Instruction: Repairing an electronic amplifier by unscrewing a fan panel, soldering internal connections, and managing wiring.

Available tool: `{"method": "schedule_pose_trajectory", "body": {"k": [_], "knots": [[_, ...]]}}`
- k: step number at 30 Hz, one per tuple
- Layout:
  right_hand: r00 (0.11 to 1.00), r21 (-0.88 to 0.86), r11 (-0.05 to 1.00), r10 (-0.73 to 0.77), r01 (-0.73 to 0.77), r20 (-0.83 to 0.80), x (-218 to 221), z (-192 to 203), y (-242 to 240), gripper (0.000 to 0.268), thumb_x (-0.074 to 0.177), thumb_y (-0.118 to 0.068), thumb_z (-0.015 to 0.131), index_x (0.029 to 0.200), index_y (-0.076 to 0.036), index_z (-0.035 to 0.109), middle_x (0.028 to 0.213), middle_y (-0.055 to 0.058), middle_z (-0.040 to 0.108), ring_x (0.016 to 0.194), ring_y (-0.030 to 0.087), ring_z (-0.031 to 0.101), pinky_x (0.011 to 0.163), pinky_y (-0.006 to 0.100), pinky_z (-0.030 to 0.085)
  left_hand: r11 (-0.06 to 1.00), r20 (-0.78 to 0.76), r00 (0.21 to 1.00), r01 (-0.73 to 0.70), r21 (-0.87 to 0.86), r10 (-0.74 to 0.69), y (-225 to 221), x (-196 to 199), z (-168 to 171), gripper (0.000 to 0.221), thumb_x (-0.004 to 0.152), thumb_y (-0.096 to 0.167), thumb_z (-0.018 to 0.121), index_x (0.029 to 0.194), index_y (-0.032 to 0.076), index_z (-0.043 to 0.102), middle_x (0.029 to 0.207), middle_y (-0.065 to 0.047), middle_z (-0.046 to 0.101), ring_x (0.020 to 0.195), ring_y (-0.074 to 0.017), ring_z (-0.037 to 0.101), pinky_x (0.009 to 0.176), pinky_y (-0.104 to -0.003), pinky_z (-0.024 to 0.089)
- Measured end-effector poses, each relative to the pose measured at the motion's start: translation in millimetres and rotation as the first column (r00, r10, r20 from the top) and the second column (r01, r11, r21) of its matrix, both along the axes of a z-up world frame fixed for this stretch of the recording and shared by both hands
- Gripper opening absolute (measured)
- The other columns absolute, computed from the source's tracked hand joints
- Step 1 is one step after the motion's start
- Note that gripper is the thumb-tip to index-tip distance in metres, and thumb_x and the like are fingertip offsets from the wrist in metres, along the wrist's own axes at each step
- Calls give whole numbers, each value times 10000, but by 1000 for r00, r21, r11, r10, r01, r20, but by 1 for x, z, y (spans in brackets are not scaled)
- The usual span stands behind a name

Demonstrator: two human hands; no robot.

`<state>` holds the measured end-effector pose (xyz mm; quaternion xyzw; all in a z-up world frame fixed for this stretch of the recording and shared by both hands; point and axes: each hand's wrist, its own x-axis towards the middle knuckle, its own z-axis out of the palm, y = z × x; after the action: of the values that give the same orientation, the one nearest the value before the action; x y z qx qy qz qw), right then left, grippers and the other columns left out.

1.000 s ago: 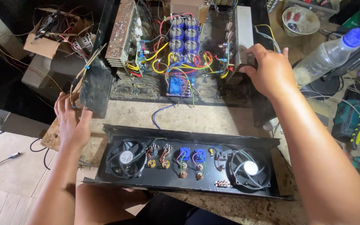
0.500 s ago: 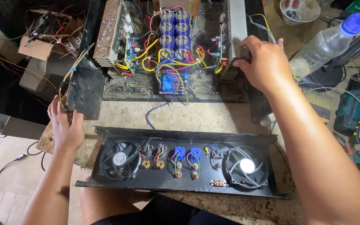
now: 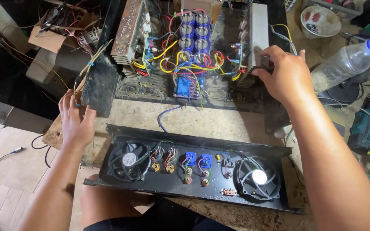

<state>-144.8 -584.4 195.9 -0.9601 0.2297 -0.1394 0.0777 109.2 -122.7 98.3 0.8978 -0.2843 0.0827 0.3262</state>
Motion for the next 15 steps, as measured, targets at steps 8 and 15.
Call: {"method": "schedule_pose_trajectory", "body": {"k": [8, 15], "knots": [[1000, -23, 1000, 2, -2, 4, 2, -4, -2, 418, 942, -275, 793, 1279, -79, 642, 983, 158, 762, 867, 466, 677, 1153, 690, 242, 1000, -104, 994, -26, -3, 26, 1, -2, 7, 822, 1025, 666, 271, 1433, -6, 513, 1521, -251, 412, 1450, -374, 279, 1143, -619, 249], [999, -21, 999, -35, 34, 0, 3, -5, -5, 437, 920, -306, 790, 1257, -80, 626, 958, 219, 761, 905, 507, 664, 1152, 642, 243, 1000, -47, 999, 11, -10, -11, 6, 4, -3, 627, 1039, 396, 418, 1431, -85, 504, 1523, -290, 414, 1423, -417, 306, 1144, -590, 256]]}}
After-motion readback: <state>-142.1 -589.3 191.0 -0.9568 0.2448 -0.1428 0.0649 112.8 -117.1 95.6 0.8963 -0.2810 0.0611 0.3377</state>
